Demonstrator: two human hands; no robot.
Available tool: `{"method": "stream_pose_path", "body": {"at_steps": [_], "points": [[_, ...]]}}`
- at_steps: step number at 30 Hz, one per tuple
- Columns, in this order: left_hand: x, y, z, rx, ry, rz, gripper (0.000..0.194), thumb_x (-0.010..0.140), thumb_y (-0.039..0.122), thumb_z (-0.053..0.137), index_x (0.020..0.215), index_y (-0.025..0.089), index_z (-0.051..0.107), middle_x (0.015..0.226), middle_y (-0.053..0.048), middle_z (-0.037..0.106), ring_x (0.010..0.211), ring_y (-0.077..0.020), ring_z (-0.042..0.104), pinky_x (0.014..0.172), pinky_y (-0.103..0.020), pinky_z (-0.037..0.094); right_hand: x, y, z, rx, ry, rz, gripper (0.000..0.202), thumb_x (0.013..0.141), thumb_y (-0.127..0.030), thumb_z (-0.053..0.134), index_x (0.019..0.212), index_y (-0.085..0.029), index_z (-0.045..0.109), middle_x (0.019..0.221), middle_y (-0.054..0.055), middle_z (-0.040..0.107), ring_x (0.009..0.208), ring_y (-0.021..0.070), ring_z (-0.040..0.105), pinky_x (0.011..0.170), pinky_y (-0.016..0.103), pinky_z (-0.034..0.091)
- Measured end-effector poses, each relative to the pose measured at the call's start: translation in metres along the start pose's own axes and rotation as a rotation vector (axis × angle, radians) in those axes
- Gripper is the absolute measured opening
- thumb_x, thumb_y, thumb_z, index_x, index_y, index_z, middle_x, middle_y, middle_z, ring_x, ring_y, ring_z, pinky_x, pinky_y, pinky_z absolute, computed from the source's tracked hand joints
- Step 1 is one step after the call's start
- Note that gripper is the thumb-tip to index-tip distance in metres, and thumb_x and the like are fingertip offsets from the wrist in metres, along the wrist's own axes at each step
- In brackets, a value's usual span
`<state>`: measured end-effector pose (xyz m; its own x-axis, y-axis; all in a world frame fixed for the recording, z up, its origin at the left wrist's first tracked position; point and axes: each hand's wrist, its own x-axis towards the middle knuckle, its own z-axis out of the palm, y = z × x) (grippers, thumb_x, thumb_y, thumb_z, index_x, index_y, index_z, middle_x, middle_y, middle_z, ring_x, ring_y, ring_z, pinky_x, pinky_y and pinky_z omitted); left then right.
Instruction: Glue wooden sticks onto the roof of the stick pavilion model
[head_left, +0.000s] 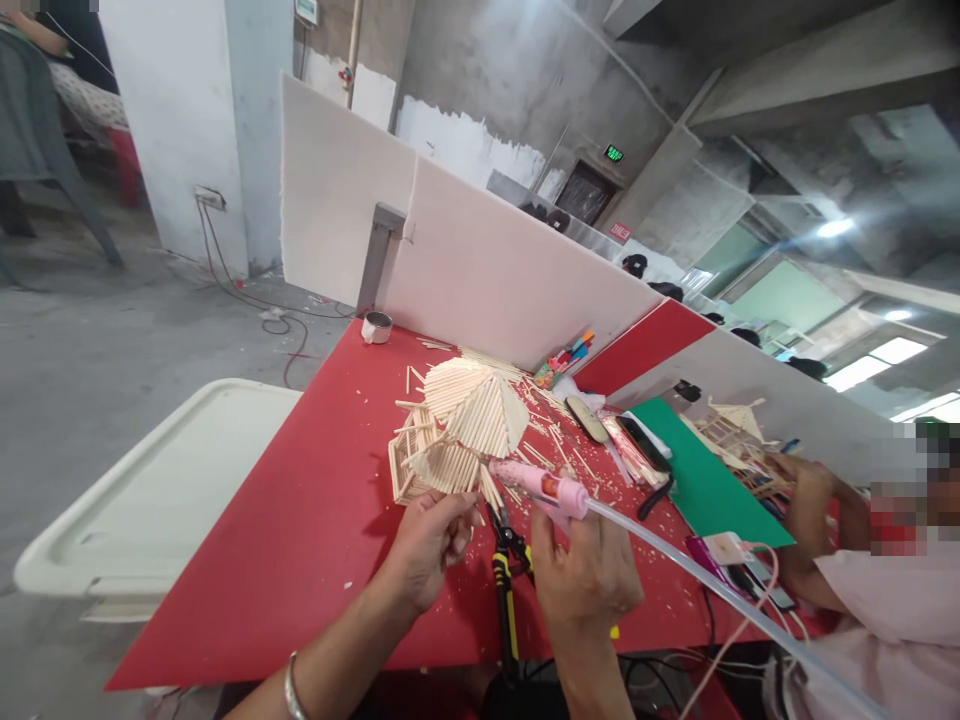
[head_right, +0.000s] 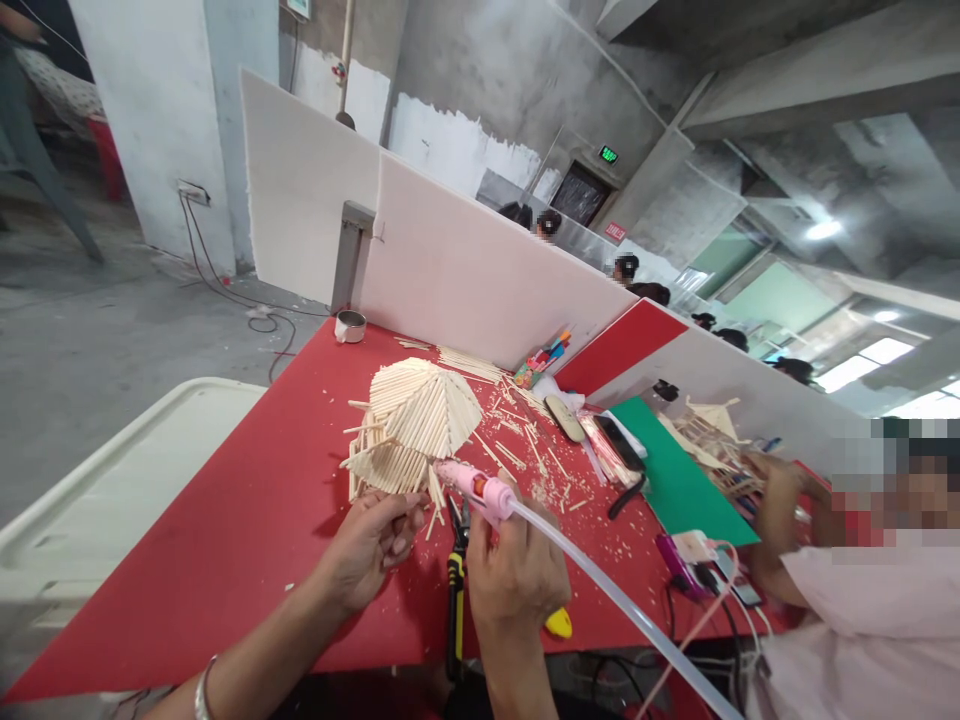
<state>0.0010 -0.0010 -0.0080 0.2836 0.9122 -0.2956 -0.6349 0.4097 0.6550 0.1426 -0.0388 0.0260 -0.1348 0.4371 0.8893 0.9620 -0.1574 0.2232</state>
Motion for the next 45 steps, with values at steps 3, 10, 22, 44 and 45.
{"method": "stream_pose_path", "body": {"at_steps": [3,10,22,44,45], "points": [[0.0000,0.0013,0.0004,-0.017,0.036,0.014,0.022,0.059,0.031,0.070,0.064,0.011,0.064,0.048,0.002,0.054,0.033,-0.0023,0.030,0.034,-0.018,0.013,-0.0017,0.0025,-0.0012,0.006,0.006,0.001,0.012,0.082,-0.021,0.059,0.094,-0.017,0.058,0.075,0.006,0.063,0.071,0.0180,0.060,0.062,0.026,0.041],[-0.0010,0.0053,0.0003,-0.036,0.032,0.013,0.023,0.060,0.032,0.068,0.068,0.011,0.063,0.049,0.002,0.055,0.033,-0.0026,0.032,0.034,-0.018,0.015,-0.0008,0.0029,-0.0057,0.030,-0.003,-0.006,0.025,0.082,-0.023,0.061,0.106,-0.018,0.059,0.079,0.005,0.064,0.072,0.0175,0.059,0.064,0.026,0.041],[0.0014,0.0043,-0.0022,-0.062,0.019,0.038,0.019,0.064,0.033,0.064,0.060,0.015,0.056,0.048,0.001,0.055,0.032,-0.0042,0.032,0.034,-0.019,0.018,-0.0021,0.0019,-0.0050,0.055,-0.037,0.000,0.022,0.081,-0.028,0.065,0.101,-0.018,0.059,0.080,0.004,0.065,0.073,0.0175,0.059,0.065,0.027,0.041],[0.0006,0.0032,-0.0013,0.010,0.028,0.045,0.025,0.063,0.036,0.069,0.060,0.013,0.061,0.043,0.003,0.051,0.033,-0.0036,0.030,0.036,-0.021,0.014,-0.0019,0.0025,-0.0039,0.044,-0.030,-0.012,0.023,0.082,-0.029,0.064,0.100,-0.017,0.058,0.077,0.005,0.063,0.073,0.0181,0.060,0.064,0.027,0.042],[0.0008,0.0030,-0.0014,0.012,0.029,0.044,0.025,0.063,0.036,0.068,0.060,0.013,0.061,0.043,0.003,0.050,0.032,-0.0037,0.030,0.036,-0.021,0.014,-0.0020,0.0025,-0.0038,0.042,-0.024,-0.011,0.023,0.082,-0.029,0.065,0.100,-0.017,0.059,0.078,0.005,0.064,0.073,0.0183,0.060,0.064,0.027,0.043]]}}
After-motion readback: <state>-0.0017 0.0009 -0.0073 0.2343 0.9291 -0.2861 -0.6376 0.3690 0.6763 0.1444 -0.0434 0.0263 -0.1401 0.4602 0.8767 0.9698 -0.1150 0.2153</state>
